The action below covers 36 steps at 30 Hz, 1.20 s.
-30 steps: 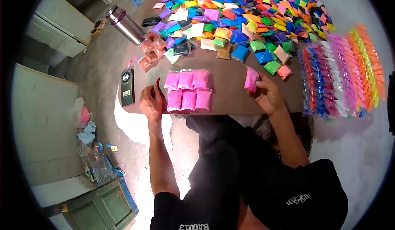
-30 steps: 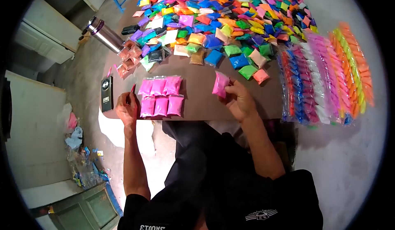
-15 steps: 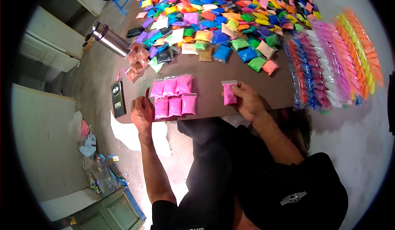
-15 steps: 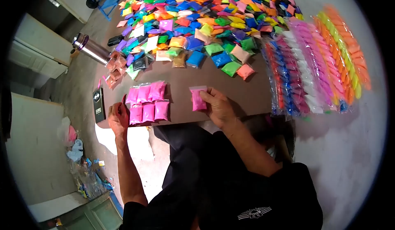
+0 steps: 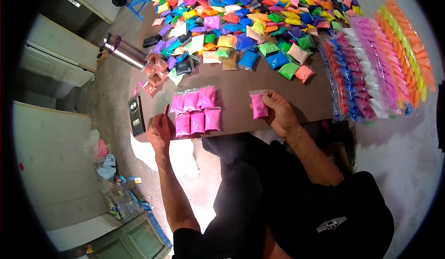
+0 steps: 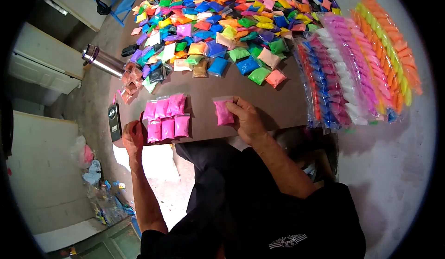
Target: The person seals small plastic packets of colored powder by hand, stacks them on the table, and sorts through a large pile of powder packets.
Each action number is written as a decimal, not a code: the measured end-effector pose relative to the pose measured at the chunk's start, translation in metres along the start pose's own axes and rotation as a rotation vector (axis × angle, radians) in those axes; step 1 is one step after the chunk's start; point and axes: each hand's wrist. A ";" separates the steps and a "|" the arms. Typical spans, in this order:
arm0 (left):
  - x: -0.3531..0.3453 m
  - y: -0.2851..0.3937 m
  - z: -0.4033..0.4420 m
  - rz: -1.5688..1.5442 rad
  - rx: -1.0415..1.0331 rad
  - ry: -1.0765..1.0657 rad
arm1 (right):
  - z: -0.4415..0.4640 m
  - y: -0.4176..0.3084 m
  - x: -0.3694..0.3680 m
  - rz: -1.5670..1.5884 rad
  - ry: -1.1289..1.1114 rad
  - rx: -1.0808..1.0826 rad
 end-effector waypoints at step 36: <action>-0.023 0.202 -0.115 -0.595 0.122 -0.254 | -0.028 0.013 -0.034 -0.405 -0.106 0.144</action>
Point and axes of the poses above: each hand's wrist, its own z-axis towards the middle knuckle, its own x-axis out of the back of the hand, y = z × x, and after that the axes turned 9 degrees about x, right-handed
